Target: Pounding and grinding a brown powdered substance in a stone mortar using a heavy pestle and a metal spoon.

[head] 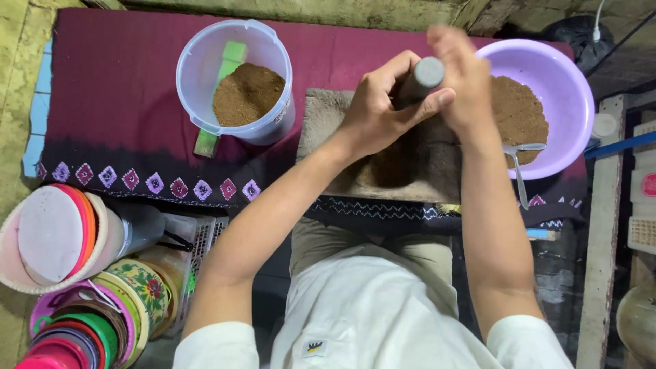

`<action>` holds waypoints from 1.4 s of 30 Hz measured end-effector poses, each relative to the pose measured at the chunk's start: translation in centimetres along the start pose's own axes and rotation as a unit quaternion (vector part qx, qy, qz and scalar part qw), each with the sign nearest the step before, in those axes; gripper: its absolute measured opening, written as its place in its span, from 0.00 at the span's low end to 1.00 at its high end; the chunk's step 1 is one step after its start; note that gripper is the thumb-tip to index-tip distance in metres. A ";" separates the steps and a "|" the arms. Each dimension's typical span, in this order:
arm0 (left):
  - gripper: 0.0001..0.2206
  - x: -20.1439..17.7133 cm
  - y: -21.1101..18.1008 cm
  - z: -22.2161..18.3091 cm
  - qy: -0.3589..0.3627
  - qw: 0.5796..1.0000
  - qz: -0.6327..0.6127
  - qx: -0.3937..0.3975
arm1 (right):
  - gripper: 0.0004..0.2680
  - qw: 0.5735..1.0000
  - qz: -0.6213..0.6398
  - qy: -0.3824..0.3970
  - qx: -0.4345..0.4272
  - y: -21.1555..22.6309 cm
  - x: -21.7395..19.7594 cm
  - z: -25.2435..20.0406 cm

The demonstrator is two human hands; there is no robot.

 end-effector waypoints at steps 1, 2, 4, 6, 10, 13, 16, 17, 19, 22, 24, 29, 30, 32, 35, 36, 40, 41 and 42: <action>0.12 0.5 0.1 0.0 -0.005 1.000 0.001 0.017 | 0.14 0.980 -0.133 0.053 0.139 -0.2 0.2 -0.7; 0.11 0.9 0.3 0.1 -0.009 0.999 0.002 0.034 | 0.14 0.921 -0.259 0.104 0.273 -0.4 0.2 -1.5; 0.12 1.2 1.1 -0.1 -0.031 0.998 -0.009 0.057 | 0.11 0.906 -0.321 0.125 0.244 -3.2 -0.2 -2.1; 0.15 1.8 1.2 -0.9 -0.050 0.996 -0.022 0.068 | 0.09 0.885 -0.379 0.148 0.226 -5.9 -0.5 -4.0; 0.18 2.0 -2.7 -0.1 -0.158 0.983 0.027 0.085 | 0.15 0.896 -0.391 0.095 0.189 -6.0 -0.8 -3.5; 0.18 2.1 -6.3 0.3 -0.137 0.988 0.007 0.078 | 0.13 0.901 -0.366 0.108 0.206 -4.5 -0.7 -3.2; 0.18 2.2 -6.6 0.3 -0.127 0.990 -0.027 0.055 | 0.12 0.903 -0.364 0.108 0.199 -4.7 -0.6 -3.5; 0.17 2.3 -6.2 0.4 -0.121 0.991 -0.048 0.043 | 0.13 0.904 -0.366 0.103 0.195 -4.8 -0.7 -3.5; 0.17 2.8 -1.1 0.2 -0.096 0.993 -0.028 0.055 | 0.12 0.904 -0.359 0.110 0.206 -4.7 -0.8 -3.3; 0.18 3.6 1.0 0.1 -0.074 0.995 0.009 0.070 | 0.11 0.898 -0.355 0.125 0.226 -4.0 -0.6 -2.8; 0.18 4.2 0.9 0.3 -0.075 0.994 0.025 0.070 | 0.12 0.893 -0.358 0.132 0.238 -4.2 -0.9 -2.9; 0.16 3.7 -1.0 0.6 -0.071 0.995 -0.011 0.072 | 0.07 0.906 -0.359 0.123 0.190 -5.8 -0.8 -4.0; 0.16 3.7 -2.2 0.7 -0.067 0.995 -0.012 0.067 | 0.07 0.905 -0.358 0.123 0.196 -5.7 -0.9 -3.9; 0.16 3.3 -4.6 0.6 -0.101 0.993 -0.024 0.061 | 0.15 0.911 -0.358 0.115 0.171 -5.3 -0.7 -3.7; 0.16 3.0 -2.5 -0.2 -0.104 0.991 -0.039 0.076 | 0.11 0.912 -0.360 0.119 0.157 -4.9 -0.7 -3.6; 0.16 3.1 -1.7 -0.3 -0.103 0.991 -0.037 0.076 | 0.11 0.913 -0.358 0.119 0.157 -5.0 -0.7 -3.5; 0.17 3.9 0.0 -0.5 -0.074 0.997 0.002 0.032 | 0.16 0.912 -0.360 0.133 0.149 -5.0 -0.7 -3.1; 0.18 4.1 -0.3 -0.7 -0.066 0.997 0.002 0.049 | 0.17 0.908 -0.364 0.141 0.150 -4.9 -0.6 -3.2; 0.18 4.1 -0.9 -1.1 -0.068 0.997 0.003 0.047 | 0.17 0.908 -0.363 0.144 0.150 -4.7 -0.6 -3.6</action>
Point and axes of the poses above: each hand's wrist, its own z-axis towards the middle knuckle, its own x-axis out of the palm, y = z × x, the point moved 2 cm from there along z, towards the middle knuckle, and after that the axes turned 9 degrees about -y, right-handed, at the moved point
